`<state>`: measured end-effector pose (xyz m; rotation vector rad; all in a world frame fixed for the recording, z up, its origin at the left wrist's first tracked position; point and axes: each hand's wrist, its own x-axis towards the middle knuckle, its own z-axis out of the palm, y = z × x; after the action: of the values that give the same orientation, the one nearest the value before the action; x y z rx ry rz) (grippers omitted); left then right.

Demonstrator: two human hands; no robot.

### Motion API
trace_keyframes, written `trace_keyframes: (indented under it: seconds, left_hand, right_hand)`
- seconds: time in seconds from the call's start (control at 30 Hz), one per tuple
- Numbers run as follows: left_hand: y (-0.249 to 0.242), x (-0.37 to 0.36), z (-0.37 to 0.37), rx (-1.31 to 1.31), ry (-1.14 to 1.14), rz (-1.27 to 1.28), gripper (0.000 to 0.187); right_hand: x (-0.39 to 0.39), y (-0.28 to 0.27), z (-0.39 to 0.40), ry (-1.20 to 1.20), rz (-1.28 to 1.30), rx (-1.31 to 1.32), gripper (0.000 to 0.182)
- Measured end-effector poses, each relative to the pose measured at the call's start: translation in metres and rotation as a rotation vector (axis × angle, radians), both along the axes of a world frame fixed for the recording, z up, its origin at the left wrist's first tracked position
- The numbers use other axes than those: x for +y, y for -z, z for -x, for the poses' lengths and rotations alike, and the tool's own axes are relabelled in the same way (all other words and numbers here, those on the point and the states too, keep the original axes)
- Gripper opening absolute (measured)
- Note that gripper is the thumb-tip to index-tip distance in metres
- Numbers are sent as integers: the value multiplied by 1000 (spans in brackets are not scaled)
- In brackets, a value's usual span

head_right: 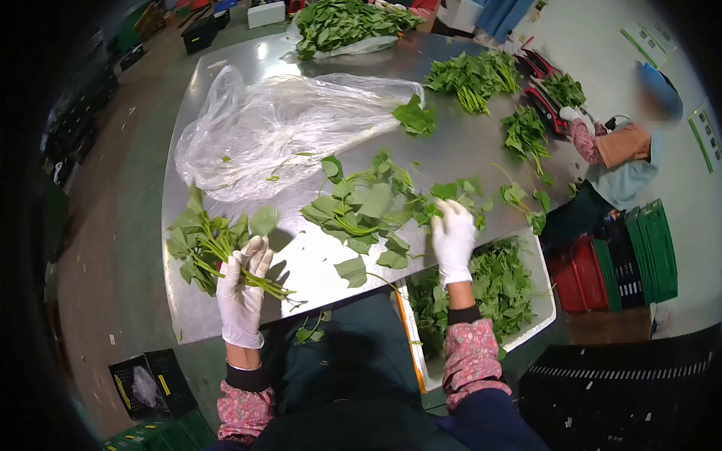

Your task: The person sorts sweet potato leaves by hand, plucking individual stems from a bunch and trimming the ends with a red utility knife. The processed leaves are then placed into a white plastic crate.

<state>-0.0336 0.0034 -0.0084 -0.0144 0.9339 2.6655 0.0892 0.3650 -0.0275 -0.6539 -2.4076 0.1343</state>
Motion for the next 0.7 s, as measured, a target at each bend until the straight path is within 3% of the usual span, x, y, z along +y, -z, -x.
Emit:
trace_keyframes:
  seconds: [0.13, 0.17, 0.23, 0.3, 0.33, 0.37, 0.43, 0.47, 0.5, 0.6, 0.63, 0.7]
  left_hand:
    - [3, 1, -2, -53, 101, -87, 19]
    - [4, 2, -4, -52, 118, -94, 20]
    - [2, 9, -11, -327, 26, -89, 17]
    - [20, 2, -10, -236, 220, -310, 20]
    - [22, 3, -12, -267, 221, -291, 24]
    - [24, 4, -13, -271, 258, -278, 27]
    - [26, 9, -16, -272, 345, -264, 28]
    - [26, 15, -19, -325, 336, -196, 26]
    - [27, 20, -21, -344, 326, -198, 26]
    - [16, 33, -29, -404, 263, -167, 28]
    - [14, 35, -29, -392, 242, -159, 28]
    - [15, 36, -27, -334, 224, -164, 27]
  right_hand:
    - [-6, -2, 36, -42, -97, -208, 66]
    - [-1, 4, 42, -58, -97, -209, 54]
    - [14, 15, 46, -109, -83, -384, 35]
    - [19, 4, 50, -220, 50, -277, 19]
    - [18, -3, 49, -308, 171, -110, 15]
    - [16, -9, 43, -306, 596, 23, 13]
    - [10, -34, 33, -277, 976, 152, 10]
    - [6, -34, 32, -294, 1141, 396, 12]
    - [14, -35, 24, -264, 1216, 433, 12]
    - [64, -3, 2, 18, 801, 448, 19]
    - [73, 3, -11, 379, 349, 158, 34]
    - [43, -15, -10, 623, -154, 78, 51]
